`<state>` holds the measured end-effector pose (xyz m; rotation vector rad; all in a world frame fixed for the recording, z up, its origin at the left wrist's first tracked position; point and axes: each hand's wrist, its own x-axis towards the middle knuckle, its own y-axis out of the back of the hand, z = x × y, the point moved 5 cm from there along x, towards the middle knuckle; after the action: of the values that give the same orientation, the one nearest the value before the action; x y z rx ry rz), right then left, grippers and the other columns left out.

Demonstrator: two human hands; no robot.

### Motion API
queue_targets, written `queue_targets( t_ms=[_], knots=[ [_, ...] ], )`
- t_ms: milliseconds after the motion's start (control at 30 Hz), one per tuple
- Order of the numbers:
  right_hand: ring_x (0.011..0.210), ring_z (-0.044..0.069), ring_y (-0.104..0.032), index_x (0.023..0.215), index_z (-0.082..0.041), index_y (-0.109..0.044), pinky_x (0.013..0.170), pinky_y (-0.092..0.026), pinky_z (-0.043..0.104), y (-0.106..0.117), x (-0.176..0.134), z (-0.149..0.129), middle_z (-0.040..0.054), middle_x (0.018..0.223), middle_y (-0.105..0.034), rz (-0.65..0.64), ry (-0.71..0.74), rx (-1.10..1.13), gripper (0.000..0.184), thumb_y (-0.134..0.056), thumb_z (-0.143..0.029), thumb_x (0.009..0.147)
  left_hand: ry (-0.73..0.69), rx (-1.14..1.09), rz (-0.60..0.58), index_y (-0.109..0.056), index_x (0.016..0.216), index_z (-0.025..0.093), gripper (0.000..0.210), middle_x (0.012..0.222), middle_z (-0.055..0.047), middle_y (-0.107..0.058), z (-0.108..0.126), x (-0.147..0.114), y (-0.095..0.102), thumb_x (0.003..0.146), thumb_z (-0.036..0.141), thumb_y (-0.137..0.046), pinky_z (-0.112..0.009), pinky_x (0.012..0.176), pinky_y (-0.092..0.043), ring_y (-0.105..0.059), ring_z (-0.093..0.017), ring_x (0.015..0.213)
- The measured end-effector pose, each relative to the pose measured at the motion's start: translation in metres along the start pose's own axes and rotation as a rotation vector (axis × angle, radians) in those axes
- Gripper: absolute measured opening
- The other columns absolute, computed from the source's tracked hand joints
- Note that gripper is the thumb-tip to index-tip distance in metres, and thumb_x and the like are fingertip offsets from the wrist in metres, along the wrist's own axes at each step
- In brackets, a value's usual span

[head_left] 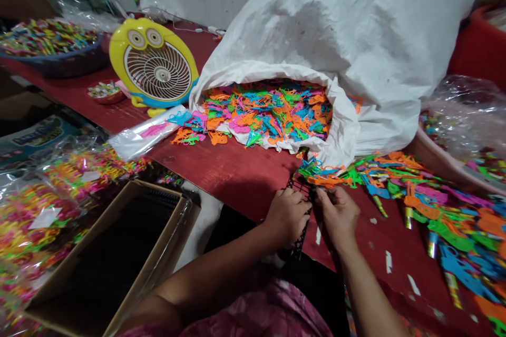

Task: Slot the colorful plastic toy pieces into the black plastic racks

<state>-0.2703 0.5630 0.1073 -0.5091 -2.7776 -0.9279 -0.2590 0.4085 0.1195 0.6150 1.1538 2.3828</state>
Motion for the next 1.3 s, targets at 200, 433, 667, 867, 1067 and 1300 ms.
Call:
queue_targets(
  t_ms=[200, 433, 667, 867, 1067, 1300],
  knots=[
    [0.063, 0.016, -0.049, 0.074, -0.020, -0.060, 0.059, -0.039, 0.027, -0.001, -0.003, -0.001, 0.0013, 0.067, -0.059, 0.072, 0.016, -0.019, 0.029, -0.059, -0.047, 0.085, 0.003, 0.007, 0.012, -0.066, 0.102, 0.022, 0.017, 0.101, -0.005, -0.062, -0.001, 0.000, 0.000, 0.089, 0.030, -0.059, -0.038, 0.082, -0.039, -0.051, -0.023, 0.100],
    [0.066, 0.016, -0.050, 0.077, -0.020, -0.059, 0.062, -0.038, 0.028, -0.003, -0.004, -0.005, 0.0014, 0.070, -0.058, 0.097, 0.042, -0.031, 0.030, -0.056, -0.048, 0.087, 0.000, -0.002, 0.021, -0.066, 0.108, 0.023, 0.022, 0.101, -0.006, -0.062, -0.001, 0.000, -0.003, 0.089, 0.030, -0.059, -0.039, 0.082, -0.039, -0.050, -0.024, 0.100],
    [0.059, 0.014, -0.043, 0.065, -0.022, -0.043, 0.059, -0.031, 0.027, 0.004, 0.002, -0.020, -0.0017, 0.064, -0.048, 0.048, 0.190, -0.296, 0.034, -0.055, -0.042, 0.090, -0.005, -0.027, 0.030, -0.066, 0.111, 0.023, 0.024, 0.103, -0.006, -0.063, -0.002, 0.000, -0.002, 0.090, 0.030, -0.058, -0.039, 0.084, -0.039, -0.051, -0.024, 0.101],
    [0.058, 0.015, -0.048, 0.074, -0.022, -0.048, 0.058, -0.031, 0.027, -0.003, 0.004, -0.019, -0.0004, 0.064, -0.053, -0.015, 0.126, -0.359, 0.028, -0.049, -0.044, 0.091, 0.001, -0.024, 0.031, -0.067, 0.111, 0.023, 0.026, 0.105, -0.006, -0.064, -0.003, -0.001, -0.004, 0.087, 0.031, -0.062, -0.039, 0.084, -0.040, -0.051, -0.025, 0.102],
    [0.057, 0.015, -0.049, 0.079, -0.020, -0.054, 0.055, -0.027, 0.025, -0.004, -0.002, -0.020, 0.0021, 0.068, -0.060, 0.048, 0.037, -0.489, 0.036, -0.047, -0.053, 0.090, -0.009, -0.051, 0.173, -0.064, 0.114, 0.020, 0.024, 0.104, -0.005, -0.066, -0.001, 0.004, 0.012, 0.091, 0.027, -0.058, -0.036, 0.087, -0.044, -0.055, -0.021, 0.097],
    [0.057, 0.014, -0.047, 0.077, -0.017, -0.059, 0.054, -0.020, 0.026, -0.005, 0.001, -0.020, 0.0044, 0.064, -0.060, 0.039, 0.048, -0.559, 0.032, -0.042, -0.041, 0.091, -0.156, 0.126, 0.438, -0.063, 0.115, 0.024, 0.030, 0.116, -0.005, -0.062, 0.023, 0.045, 0.063, 0.088, 0.037, -0.064, -0.038, 0.085, -0.039, -0.051, -0.024, 0.103]
  ],
)
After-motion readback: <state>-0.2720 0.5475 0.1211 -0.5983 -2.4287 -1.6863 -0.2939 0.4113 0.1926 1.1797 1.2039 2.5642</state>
